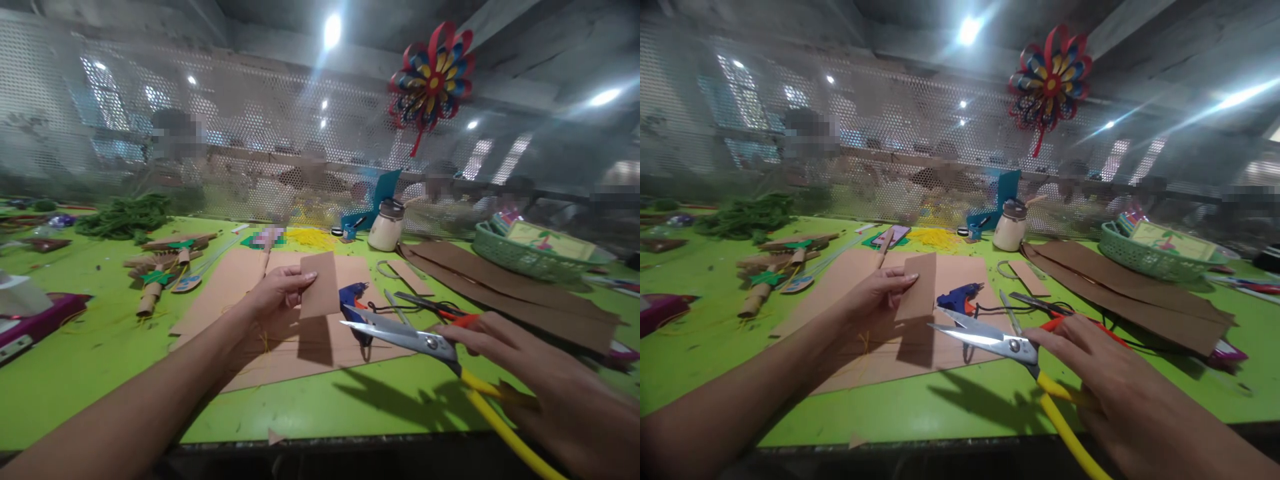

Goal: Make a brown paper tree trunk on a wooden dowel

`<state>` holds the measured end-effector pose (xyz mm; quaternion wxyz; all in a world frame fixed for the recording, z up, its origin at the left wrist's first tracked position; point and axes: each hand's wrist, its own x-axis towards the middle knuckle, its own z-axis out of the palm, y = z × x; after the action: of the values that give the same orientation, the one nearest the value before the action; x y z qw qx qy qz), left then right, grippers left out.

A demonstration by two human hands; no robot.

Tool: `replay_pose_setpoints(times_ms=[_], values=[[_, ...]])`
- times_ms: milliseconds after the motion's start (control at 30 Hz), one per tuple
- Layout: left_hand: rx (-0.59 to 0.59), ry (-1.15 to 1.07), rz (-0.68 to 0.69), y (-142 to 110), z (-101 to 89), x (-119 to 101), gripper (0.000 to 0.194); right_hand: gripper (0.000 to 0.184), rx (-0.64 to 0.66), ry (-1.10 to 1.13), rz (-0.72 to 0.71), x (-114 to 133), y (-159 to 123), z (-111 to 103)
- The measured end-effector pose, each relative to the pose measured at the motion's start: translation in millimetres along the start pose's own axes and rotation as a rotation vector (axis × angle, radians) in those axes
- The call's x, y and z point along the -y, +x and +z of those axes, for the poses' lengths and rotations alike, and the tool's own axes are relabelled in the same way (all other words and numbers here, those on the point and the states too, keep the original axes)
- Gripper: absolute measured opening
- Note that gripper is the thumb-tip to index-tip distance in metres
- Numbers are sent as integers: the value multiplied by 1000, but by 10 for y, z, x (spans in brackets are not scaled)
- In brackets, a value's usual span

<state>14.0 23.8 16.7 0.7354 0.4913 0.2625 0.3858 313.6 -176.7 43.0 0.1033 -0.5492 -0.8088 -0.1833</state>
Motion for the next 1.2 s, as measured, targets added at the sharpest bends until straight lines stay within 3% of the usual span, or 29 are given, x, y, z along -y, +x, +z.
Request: replay_pose_setpoints(times_ms=[333, 967, 1200], values=[[-5, 20, 1, -22, 27, 3, 9, 59, -26, 45, -25, 48, 75, -14], [4, 3, -15, -24, 37, 7, 6, 62, -42, 45, -25, 53, 67, -7], [11, 7, -41, -8, 3, 2, 16, 62, -37, 46, 1, 44, 47, 14]])
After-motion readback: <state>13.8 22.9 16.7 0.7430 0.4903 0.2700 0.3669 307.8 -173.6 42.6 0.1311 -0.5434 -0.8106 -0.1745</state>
